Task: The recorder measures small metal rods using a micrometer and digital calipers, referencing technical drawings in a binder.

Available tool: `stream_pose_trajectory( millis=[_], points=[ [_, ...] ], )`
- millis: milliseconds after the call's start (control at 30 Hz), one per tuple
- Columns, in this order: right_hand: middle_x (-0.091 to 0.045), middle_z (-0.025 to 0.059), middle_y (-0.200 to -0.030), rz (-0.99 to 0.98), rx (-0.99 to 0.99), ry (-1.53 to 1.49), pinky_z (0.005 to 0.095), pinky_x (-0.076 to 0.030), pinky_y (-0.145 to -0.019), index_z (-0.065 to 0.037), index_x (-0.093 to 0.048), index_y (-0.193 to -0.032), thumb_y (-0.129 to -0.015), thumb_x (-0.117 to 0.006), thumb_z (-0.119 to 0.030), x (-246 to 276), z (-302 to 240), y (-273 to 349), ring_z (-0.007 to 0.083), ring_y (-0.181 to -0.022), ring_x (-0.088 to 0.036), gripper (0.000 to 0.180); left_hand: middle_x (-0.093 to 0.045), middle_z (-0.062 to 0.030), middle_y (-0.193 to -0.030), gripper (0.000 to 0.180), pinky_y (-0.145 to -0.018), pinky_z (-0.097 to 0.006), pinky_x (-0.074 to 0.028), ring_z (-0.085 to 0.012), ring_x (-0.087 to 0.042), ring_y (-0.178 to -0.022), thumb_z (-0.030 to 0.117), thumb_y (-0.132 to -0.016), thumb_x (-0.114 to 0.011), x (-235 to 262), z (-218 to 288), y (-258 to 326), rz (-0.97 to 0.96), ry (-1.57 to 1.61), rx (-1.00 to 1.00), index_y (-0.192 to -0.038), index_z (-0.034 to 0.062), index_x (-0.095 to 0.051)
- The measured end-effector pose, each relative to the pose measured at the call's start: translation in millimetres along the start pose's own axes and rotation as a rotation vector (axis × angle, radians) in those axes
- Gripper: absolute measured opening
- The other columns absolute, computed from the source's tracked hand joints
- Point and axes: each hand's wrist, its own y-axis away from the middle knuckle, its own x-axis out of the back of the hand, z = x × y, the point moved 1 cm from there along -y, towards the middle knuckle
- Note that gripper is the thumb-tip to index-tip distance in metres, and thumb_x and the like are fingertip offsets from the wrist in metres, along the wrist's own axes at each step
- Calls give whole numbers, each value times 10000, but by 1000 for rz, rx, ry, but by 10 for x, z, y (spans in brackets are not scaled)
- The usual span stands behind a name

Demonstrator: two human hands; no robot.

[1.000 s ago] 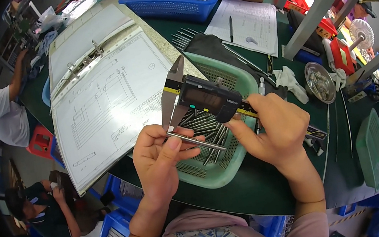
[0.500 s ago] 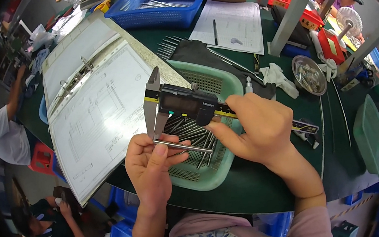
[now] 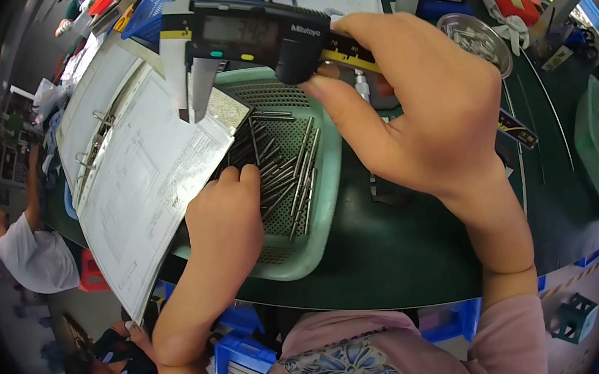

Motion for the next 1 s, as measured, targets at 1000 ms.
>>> stream_pose_trajectory(
  millis=[1000],
  points=[
    [-529, 80, -612, 19, 174, -13, 265, -368, -401, 14, -579, -870, -603, -718, -94, -3, -136, -12, 185, -456, -489, 320, -573, -145, -908, 227, -682, -258, -524, -173, -589, -828, 16, -831, -514, 124, 8, 247, 363, 1956, 273, -1045, -39, -465]
  ],
)
